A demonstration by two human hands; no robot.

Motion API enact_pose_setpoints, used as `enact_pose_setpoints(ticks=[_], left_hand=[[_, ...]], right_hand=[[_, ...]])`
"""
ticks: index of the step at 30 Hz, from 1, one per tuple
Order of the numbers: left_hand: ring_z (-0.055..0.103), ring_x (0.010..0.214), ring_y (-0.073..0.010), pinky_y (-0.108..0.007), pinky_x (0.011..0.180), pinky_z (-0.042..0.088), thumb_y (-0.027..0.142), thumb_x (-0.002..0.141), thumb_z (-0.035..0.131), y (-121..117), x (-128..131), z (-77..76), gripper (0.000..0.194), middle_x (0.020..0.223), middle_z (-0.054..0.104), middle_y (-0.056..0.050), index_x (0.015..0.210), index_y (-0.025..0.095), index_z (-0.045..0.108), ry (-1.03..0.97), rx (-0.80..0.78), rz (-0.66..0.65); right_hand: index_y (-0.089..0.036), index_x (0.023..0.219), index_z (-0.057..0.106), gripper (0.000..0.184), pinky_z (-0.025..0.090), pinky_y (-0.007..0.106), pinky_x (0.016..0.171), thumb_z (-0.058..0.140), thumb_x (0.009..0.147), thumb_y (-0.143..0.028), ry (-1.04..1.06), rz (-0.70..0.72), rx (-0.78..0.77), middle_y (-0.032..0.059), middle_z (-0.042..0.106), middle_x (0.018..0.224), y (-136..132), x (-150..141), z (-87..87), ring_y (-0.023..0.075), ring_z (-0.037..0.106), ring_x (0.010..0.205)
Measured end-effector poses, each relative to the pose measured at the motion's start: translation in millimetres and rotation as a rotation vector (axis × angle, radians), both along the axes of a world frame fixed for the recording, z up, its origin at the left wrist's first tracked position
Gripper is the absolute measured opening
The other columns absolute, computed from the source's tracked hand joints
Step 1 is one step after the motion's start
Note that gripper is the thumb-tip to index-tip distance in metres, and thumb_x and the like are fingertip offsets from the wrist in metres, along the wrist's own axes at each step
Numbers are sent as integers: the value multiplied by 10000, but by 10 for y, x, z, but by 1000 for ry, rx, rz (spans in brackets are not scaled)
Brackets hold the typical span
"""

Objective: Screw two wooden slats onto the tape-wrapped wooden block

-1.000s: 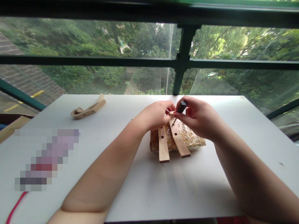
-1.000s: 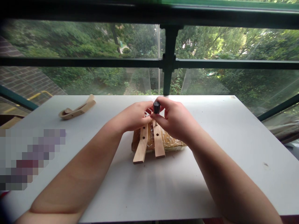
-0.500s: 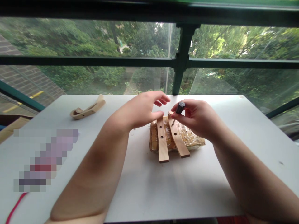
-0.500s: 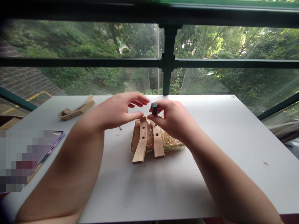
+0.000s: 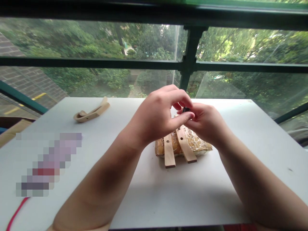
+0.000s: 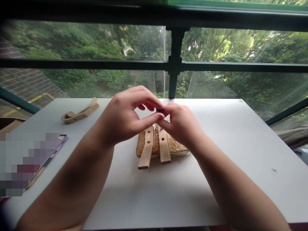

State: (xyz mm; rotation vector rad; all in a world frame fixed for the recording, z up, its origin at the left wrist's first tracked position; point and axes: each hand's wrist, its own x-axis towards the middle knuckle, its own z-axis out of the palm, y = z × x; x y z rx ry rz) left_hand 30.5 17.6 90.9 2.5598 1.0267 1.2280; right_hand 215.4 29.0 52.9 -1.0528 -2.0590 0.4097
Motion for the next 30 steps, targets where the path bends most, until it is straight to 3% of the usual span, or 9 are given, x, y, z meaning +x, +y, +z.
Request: enact_pose_setpoints(ticks=[5,17,22,25,30], left_hand=[[658,778,-140,-275,708,532,236,810,738,23,53,-43,69,864,723,-3,868,215,708,-84,-5,90],[669,781,-126,-254,739,517,186,808,719,-5,27,0,53,844,740,22,838,227,733,-63,-25,57],[680,786,-124,-249,745,518,186,817,715,-21,7,20,65,859,750,23,855,229,746,-42,-53,40],[686,802,-130,-254,752,523,180,830,700,-21,-10,29,95,890,760,16,883,235,757,-30,-61,30],[692,831,-147,-275,776,538,169,837,693,-2,-35,34,112,925,766,-1,888,241,763,-15,-57,3]], right_hand=[[-172,783,692,79,385,269,641,680,842,-223,-23,-7,29,-11,634,715,-7,-11,15,132,539,688],[-172,786,688,76,426,301,703,684,847,-215,-7,15,14,36,711,890,-17,-35,-14,182,625,796],[-167,820,683,67,419,304,689,654,858,-214,-72,22,47,43,677,849,-35,-26,25,176,591,764],[-162,948,698,114,408,291,635,627,870,-205,-65,89,-14,26,653,809,-46,7,59,144,535,676],[-183,1132,685,357,415,251,577,525,846,-41,93,295,-177,5,668,879,-36,70,78,93,516,592]])
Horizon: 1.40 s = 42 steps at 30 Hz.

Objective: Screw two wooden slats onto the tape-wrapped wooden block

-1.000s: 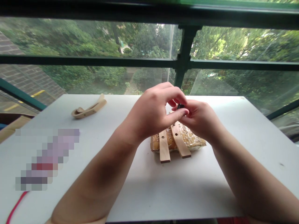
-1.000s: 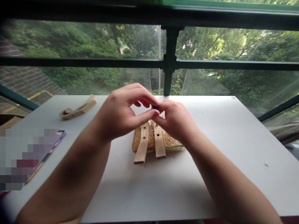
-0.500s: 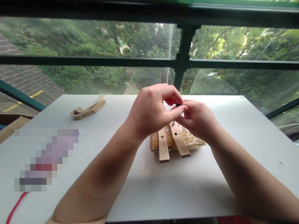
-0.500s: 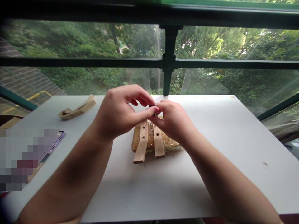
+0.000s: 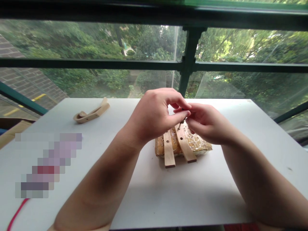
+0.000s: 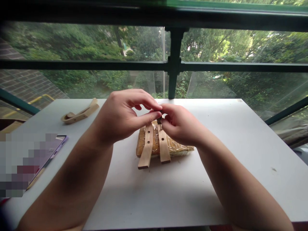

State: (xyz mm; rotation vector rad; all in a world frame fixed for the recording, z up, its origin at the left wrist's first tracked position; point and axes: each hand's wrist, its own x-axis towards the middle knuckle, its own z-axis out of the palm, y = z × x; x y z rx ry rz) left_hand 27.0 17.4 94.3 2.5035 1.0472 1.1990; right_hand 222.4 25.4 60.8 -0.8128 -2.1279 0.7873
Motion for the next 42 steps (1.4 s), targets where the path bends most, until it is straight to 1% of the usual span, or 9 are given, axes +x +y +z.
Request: enact_pose_setpoints(ticks=[5,9,14,24,28,32,34,38,42], left_hand=[[698,813,-142,-288,790,555,125,809,696,23,-2,-23,148,897,773,8,887,227,770,-31,29,-15],[696,782,-150,-304,777,572,107,772,713,13,17,-42,151,860,775,7,861,216,769,-69,34,-7],[683,826,-147,-301,782,565,158,824,688,-13,47,-39,105,938,760,-8,859,228,757,-50,1,-7],[656,818,-141,-278,744,538,184,832,698,10,52,-42,100,951,725,-18,896,239,751,-29,-9,17],[653,820,-143,-279,751,531,184,843,680,6,33,-30,101,931,729,-14,875,247,753,-32,-19,14],[659,822,-152,-287,754,521,187,833,679,15,-4,-11,104,916,738,-10,861,253,754,-25,-13,20],[664,821,-161,-294,747,517,196,823,686,18,-15,-1,97,909,743,-7,855,259,753,-21,-13,20],[669,818,-163,-299,743,518,196,808,691,11,-11,0,98,903,748,0,840,266,752,-18,-21,17],[676,822,-155,-294,740,532,168,808,679,6,1,-28,129,927,758,4,870,259,748,-49,-44,16]], right_hand=[[-164,1116,701,335,428,237,581,527,859,-36,-1,-12,-6,-9,650,789,22,20,26,87,503,588],[-153,1033,700,255,421,233,599,563,841,-56,-37,-63,20,8,682,881,9,12,51,91,498,649],[-172,902,626,51,396,242,607,636,852,-173,-44,-141,48,-7,593,786,-7,-8,39,113,485,684],[-172,772,629,98,385,255,635,623,860,-214,-10,-198,96,-15,587,711,25,-71,-52,123,495,689],[-170,856,648,48,380,258,606,656,844,-216,-19,-213,87,-8,592,762,40,-74,-77,117,478,674],[-166,1033,660,184,358,239,508,623,853,-149,87,-12,-70,3,601,856,55,-24,-65,81,455,585],[-164,1047,668,203,352,232,490,579,872,-114,101,47,-121,-2,593,816,53,11,-44,76,469,560],[-154,974,688,163,362,237,525,582,868,-90,19,8,-65,-25,567,704,43,55,10,80,458,564],[-161,904,667,63,330,236,510,663,841,-161,-15,-115,24,-28,559,723,53,42,3,73,415,565]])
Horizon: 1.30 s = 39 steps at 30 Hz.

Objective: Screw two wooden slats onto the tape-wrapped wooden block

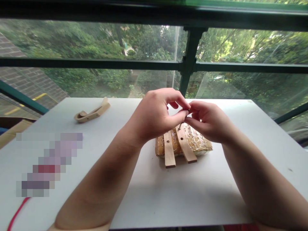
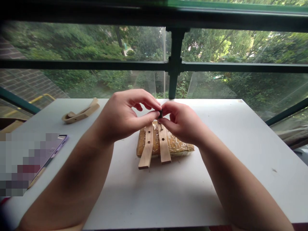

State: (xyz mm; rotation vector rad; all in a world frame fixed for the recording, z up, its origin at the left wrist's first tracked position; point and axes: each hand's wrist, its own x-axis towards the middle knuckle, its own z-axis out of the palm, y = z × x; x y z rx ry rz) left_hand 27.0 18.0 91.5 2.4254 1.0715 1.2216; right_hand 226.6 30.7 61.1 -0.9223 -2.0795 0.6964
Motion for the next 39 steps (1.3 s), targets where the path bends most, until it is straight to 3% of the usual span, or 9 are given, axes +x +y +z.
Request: enact_pose_setpoints(ticks=[5,8,15,19,30,32,35,39], left_hand=[[669,848,-155,-297,742,546,206,834,688,13,10,-19,91,998,733,-33,897,220,752,0,28,0],[659,850,-153,-296,744,548,228,837,703,18,20,-14,79,994,712,-41,895,213,755,12,47,6],[654,810,-139,-288,756,548,181,840,691,20,34,-21,92,941,715,-26,899,214,753,7,24,-12],[657,803,-134,-277,742,539,175,847,684,12,46,-27,91,936,719,-26,894,209,754,-3,15,-32],[679,833,-153,-288,714,532,199,837,702,22,55,-45,72,922,733,-25,888,216,749,-17,-5,-41],[686,837,-156,-278,683,523,212,837,698,32,33,-39,73,926,738,-26,889,221,749,-9,-5,-25],[692,840,-153,-267,673,511,209,831,692,43,-5,-20,88,926,748,-16,889,237,751,7,1,0],[695,839,-154,-259,668,498,212,809,701,36,-29,7,90,908,758,-1,871,251,751,25,0,1]], right_hand=[[-200,799,511,217,262,233,480,704,836,-292,4,-144,36,-54,476,668,18,-48,-81,68,368,538],[-211,781,464,236,282,235,504,684,835,-279,-5,-186,82,-52,451,675,18,-69,-106,84,377,580],[-190,886,605,41,377,258,618,622,855,-211,-16,-131,115,-12,576,771,10,-90,-110,121,474,680],[-179,880,647,64,385,264,642,614,874,-233,1,-91,73,-2,584,767,21,-90,-125,139,497,725],[-173,886,649,64,366,260,628,654,833,-209,35,-140,56,-16,569,771,1,-116,-135,123,468,709],[-175,896,647,107,343,253,572,693,828,-244,76,-99,-26,-26,541,748,19,-100,-134,106,428,646],[-174,948,650,109,338,247,529,668,842,-188,176,88,-163,-20,560,805,43,-56,-105,87,397,600],[-171,952,680,207,438,269,678,566,845,-36,206,219,-147,10,631,869,50,-2,-44,114,489,712]])
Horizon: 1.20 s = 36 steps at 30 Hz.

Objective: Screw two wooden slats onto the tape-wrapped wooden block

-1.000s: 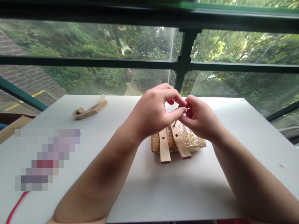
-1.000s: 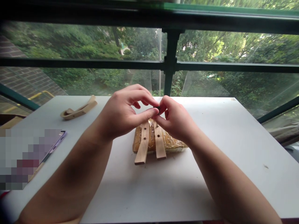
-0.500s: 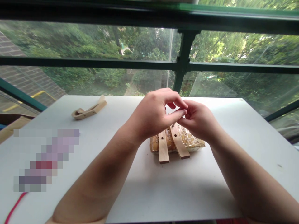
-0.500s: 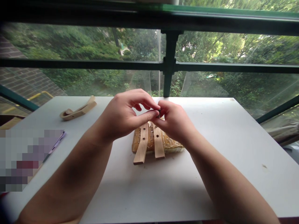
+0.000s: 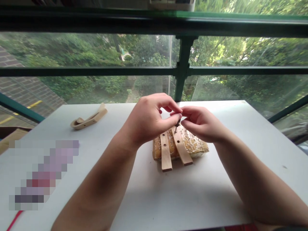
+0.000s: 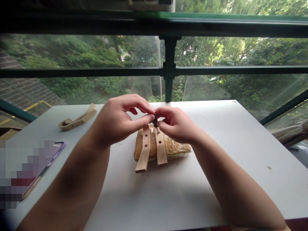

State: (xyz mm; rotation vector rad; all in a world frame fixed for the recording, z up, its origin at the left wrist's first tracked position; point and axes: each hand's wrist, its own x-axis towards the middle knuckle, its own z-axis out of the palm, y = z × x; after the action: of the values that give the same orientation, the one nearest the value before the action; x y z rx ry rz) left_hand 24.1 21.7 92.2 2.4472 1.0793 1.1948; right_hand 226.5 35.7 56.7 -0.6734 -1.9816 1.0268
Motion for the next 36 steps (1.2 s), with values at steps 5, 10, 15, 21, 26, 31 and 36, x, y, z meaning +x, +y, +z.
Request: enact_pose_setpoints(ticks=[5,10,15,21,26,31,36], left_hand=[[699,865,-144,-255,700,502,191,803,685,-42,15,15,109,926,763,17,870,244,753,2,-53,4],[706,881,-129,-244,721,507,122,788,661,-59,15,13,178,946,774,28,889,235,755,-18,-86,-26],[688,899,-133,-255,728,501,176,820,682,-59,13,17,102,965,760,11,877,224,751,-3,-62,-20],[687,856,-120,-254,729,499,209,827,715,-63,31,23,39,908,762,22,843,219,749,-6,-67,-19],[711,821,-112,-237,711,511,161,808,715,-70,35,27,94,879,774,39,871,223,747,-20,-100,-30],[704,822,-108,-226,722,509,151,809,693,-72,22,37,92,889,771,38,846,222,739,1,-75,-16],[706,832,-119,-230,723,509,165,808,689,-77,14,42,79,881,771,35,831,224,736,7,-82,-13]], right_hand=[[-157,912,661,100,456,271,685,601,874,-86,-78,-43,41,17,622,840,6,20,5,129,529,749],[-167,925,595,127,365,225,508,694,845,-169,-61,-134,-57,-15,581,822,-4,-4,-22,73,462,595],[-162,935,668,107,391,256,580,710,852,-215,-59,-118,-52,-7,574,776,-14,-49,-34,108,484,658],[-162,787,622,202,432,287,661,779,810,-287,14,-161,-103,18,596,798,13,-93,-118,149,530,744],[-170,955,677,175,493,296,709,746,836,-279,-1,-191,-59,47,647,870,17,-119,-154,200,603,857],[-186,1129,676,248,514,292,789,636,889,-138,118,75,-71,46,655,999,3,-97,-119,159,597,860],[-188,1088,719,195,473,268,744,592,943,-161,69,121,-79,0,598,829,-12,-64,-85,117,515,716]])
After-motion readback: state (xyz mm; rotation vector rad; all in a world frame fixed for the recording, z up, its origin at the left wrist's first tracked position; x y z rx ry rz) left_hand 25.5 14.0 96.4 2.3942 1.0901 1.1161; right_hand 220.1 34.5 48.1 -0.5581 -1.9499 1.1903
